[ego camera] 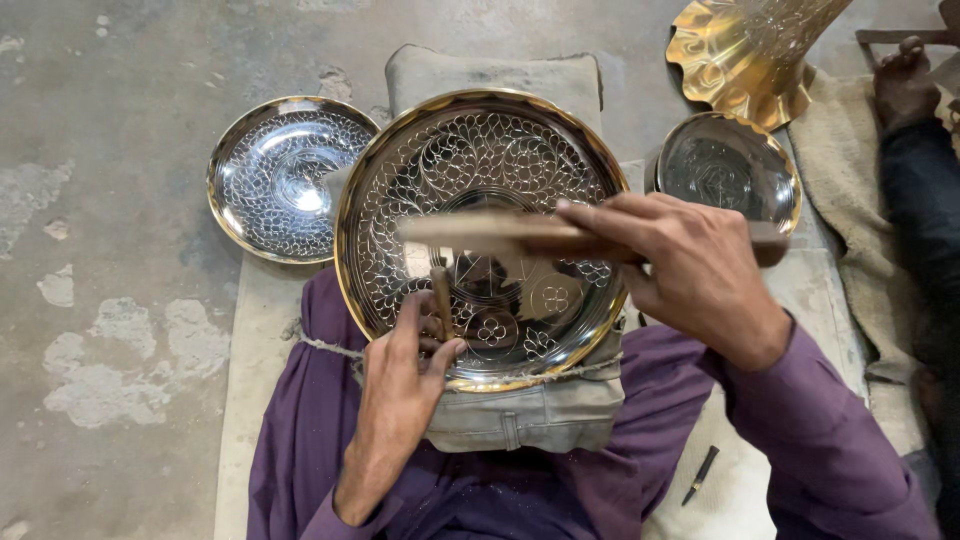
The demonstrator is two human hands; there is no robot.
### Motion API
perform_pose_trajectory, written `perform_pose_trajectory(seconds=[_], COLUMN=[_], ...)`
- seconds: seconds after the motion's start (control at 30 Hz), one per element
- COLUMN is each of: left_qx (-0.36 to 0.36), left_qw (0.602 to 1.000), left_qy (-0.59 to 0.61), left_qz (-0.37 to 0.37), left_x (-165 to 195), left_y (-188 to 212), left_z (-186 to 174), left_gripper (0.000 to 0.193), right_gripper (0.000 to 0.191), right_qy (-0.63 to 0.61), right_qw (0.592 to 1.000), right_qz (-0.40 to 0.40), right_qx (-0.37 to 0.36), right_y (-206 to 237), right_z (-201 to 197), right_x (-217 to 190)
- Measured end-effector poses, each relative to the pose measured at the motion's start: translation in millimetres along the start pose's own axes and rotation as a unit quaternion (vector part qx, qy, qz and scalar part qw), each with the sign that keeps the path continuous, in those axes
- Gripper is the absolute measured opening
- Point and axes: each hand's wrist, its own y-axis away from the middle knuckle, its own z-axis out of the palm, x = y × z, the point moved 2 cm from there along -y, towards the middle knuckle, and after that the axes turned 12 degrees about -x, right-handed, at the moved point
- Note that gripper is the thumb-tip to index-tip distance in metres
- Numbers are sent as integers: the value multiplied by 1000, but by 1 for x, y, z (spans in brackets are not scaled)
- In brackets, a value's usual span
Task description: The person sits on the floor with an engraved metal tray resting on a lap cushion, holding a small chisel-like punch against the tray's decorative pattern and striking it with a wooden mallet to emboss the design. They reposition the punch repeatedly across the tray surface, continuing the hammering work.
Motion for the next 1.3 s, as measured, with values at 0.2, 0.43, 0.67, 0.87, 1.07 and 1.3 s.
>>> perform_pose_trajectory(seconds=[0.2, 0.43, 0.67, 0.87, 1.07, 1.3], left_qx=[-3, 7, -12, -11, -7, 11], left_qw=[999, 997, 999, 999, 998, 999], left_qy=[-22, 45, 13, 5, 22, -3], left_qz=[-39, 55, 43, 51, 64, 41], left_x=[-2, -6, -7, -10, -10, -6], left_y=[0, -6, -9, -9, -6, -3], left_z=[1, 10, 16, 17, 17, 19], left_gripper=[55, 52, 54, 54, 53, 51], right_gripper=[60, 48, 54, 69, 63, 70], right_qy=[29, -564, -621, -381, -83, -78], right_qw=[999, 822, 782, 922, 995, 995], right_qz=[-33, -57, -20, -35, 19, -50], right_qx=[28, 47, -50, 63, -44, 36], right_y=[6, 54, 54, 45, 21, 10], right_z=[-17, 31, 84, 33, -11, -22], right_x=[-23, -37, -35, -12, -3, -14])
